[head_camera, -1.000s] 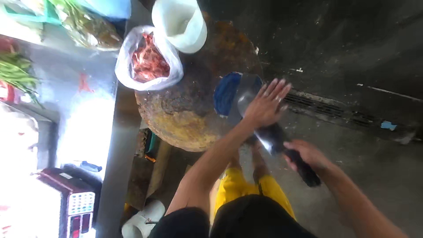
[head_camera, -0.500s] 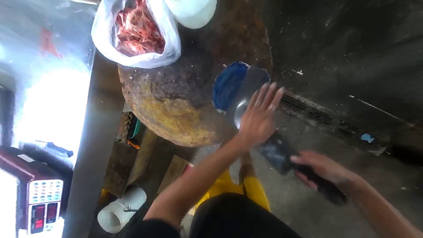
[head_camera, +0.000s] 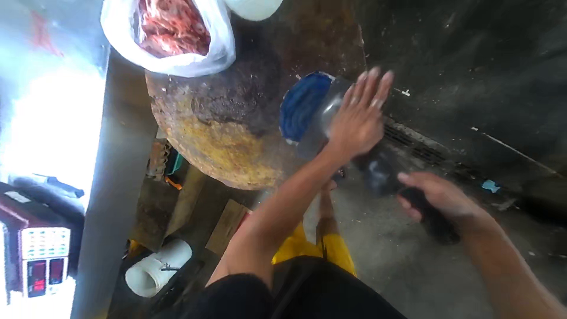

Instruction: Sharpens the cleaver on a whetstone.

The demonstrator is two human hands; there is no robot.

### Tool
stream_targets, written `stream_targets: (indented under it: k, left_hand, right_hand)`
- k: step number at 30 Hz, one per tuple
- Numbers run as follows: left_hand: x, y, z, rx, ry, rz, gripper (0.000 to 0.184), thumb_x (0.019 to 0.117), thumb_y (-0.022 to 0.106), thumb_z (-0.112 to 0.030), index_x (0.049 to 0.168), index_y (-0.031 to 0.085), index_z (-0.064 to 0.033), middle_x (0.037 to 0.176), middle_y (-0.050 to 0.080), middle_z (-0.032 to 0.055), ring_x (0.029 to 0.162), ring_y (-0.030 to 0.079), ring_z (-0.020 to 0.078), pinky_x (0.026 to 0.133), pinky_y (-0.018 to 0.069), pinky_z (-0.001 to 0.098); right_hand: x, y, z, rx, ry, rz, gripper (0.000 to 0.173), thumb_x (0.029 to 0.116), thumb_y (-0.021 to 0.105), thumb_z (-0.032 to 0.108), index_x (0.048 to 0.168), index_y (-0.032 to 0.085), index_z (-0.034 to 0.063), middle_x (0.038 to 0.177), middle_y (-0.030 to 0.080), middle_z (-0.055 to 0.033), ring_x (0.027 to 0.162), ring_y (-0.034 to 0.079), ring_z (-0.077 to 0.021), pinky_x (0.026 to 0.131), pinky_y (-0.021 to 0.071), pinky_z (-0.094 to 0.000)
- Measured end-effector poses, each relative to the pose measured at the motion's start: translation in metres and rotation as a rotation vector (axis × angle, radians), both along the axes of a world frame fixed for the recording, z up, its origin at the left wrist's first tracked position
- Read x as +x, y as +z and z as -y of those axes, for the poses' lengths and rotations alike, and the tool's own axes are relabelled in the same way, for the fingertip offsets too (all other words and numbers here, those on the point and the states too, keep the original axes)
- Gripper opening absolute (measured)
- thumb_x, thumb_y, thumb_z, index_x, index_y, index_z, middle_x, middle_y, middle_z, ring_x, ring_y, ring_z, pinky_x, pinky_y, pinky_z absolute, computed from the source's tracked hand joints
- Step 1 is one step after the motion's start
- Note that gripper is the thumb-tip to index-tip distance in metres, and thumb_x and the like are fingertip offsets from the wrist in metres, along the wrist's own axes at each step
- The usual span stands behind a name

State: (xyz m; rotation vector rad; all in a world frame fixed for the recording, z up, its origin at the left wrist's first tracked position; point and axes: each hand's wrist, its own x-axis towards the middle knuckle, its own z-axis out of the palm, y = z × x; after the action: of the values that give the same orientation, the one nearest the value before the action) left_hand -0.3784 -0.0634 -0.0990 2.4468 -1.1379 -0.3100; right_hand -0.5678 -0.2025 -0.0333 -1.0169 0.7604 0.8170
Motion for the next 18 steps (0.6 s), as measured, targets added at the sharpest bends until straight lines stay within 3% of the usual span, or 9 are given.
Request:
stream_targets:
  k: [3,7,10,13,16,18]
  left_hand:
    - [0.018,0.003,0.013,-0.009,-0.089,-0.014,0.068,0.0972,0.043,-0.017,0.163,0.028,-0.0135,0.17,0.026,0.0055,0.159,0.017,0.0217,0.129,0.0146,0.0443]
    - [-0.06,0.023,-0.057,0.084,0.187,-0.105,0.063,0.1047,0.037,-0.025,0.164,0.022,-0.0098,0.173,0.01,0.0138,0.16,0.005,0.0302,0.129,0.009,0.051]
    - [-0.021,0.002,-0.013,0.009,0.119,-0.004,0.063,0.1035,0.04,-0.031,0.162,0.029,-0.0122,0.17,0.022,0.0155,0.159,0.015,0.0316,0.129,0.0135,0.0492]
    - [0.033,-0.006,0.032,-0.06,-0.077,0.027,0.064,0.1022,0.041,-0.023,0.163,0.026,-0.013,0.17,0.025,0.0083,0.159,0.018,0.0248,0.129,0.0154,0.0437]
    - [-0.023,0.012,-0.026,-0.064,0.116,-0.02,0.061,0.1046,0.039,-0.021,0.163,0.026,-0.0098,0.171,0.02,0.0089,0.16,0.013,0.0239,0.131,0.0151,0.0458]
    - [-0.071,0.02,-0.063,0.041,0.286,-0.095,0.065,0.1052,0.039,-0.026,0.165,0.019,-0.0097,0.173,0.009,0.0112,0.16,0.003,0.0257,0.13,0.0082,0.0496]
  right_hand:
    - [0.001,0.003,-0.009,0.035,-0.016,-0.006,0.038,0.1088,0.031,0.038,0.096,0.057,0.0131,0.062,0.059,-0.0028,0.044,0.055,-0.0127,0.042,0.0512,-0.0264]
    - [-0.016,0.003,0.009,0.149,0.289,-0.024,0.038,0.1043,0.048,0.045,0.089,0.062,0.0138,0.064,0.065,-0.0042,0.046,0.061,-0.0144,0.042,0.0526,-0.0272]
    - [-0.001,-0.001,0.013,-0.001,0.102,0.006,0.041,0.1073,0.036,0.041,0.091,0.061,0.0138,0.064,0.064,-0.0032,0.045,0.059,-0.0126,0.042,0.0513,-0.0256]
    - [0.011,-0.007,-0.007,0.004,-0.11,0.007,0.047,0.1092,0.025,0.042,0.095,0.06,0.0127,0.06,0.058,-0.0022,0.043,0.055,-0.0124,0.042,0.0523,-0.027]
    - [-0.007,0.002,-0.008,0.069,0.172,-0.035,0.038,0.1061,0.041,0.043,0.089,0.059,0.014,0.061,0.061,-0.0019,0.044,0.057,-0.0127,0.041,0.0508,-0.0263]
    - [-0.015,0.001,0.001,0.122,0.343,-0.056,0.04,0.1046,0.048,0.046,0.087,0.062,0.0128,0.064,0.065,-0.0036,0.047,0.061,-0.0145,0.043,0.053,-0.028]
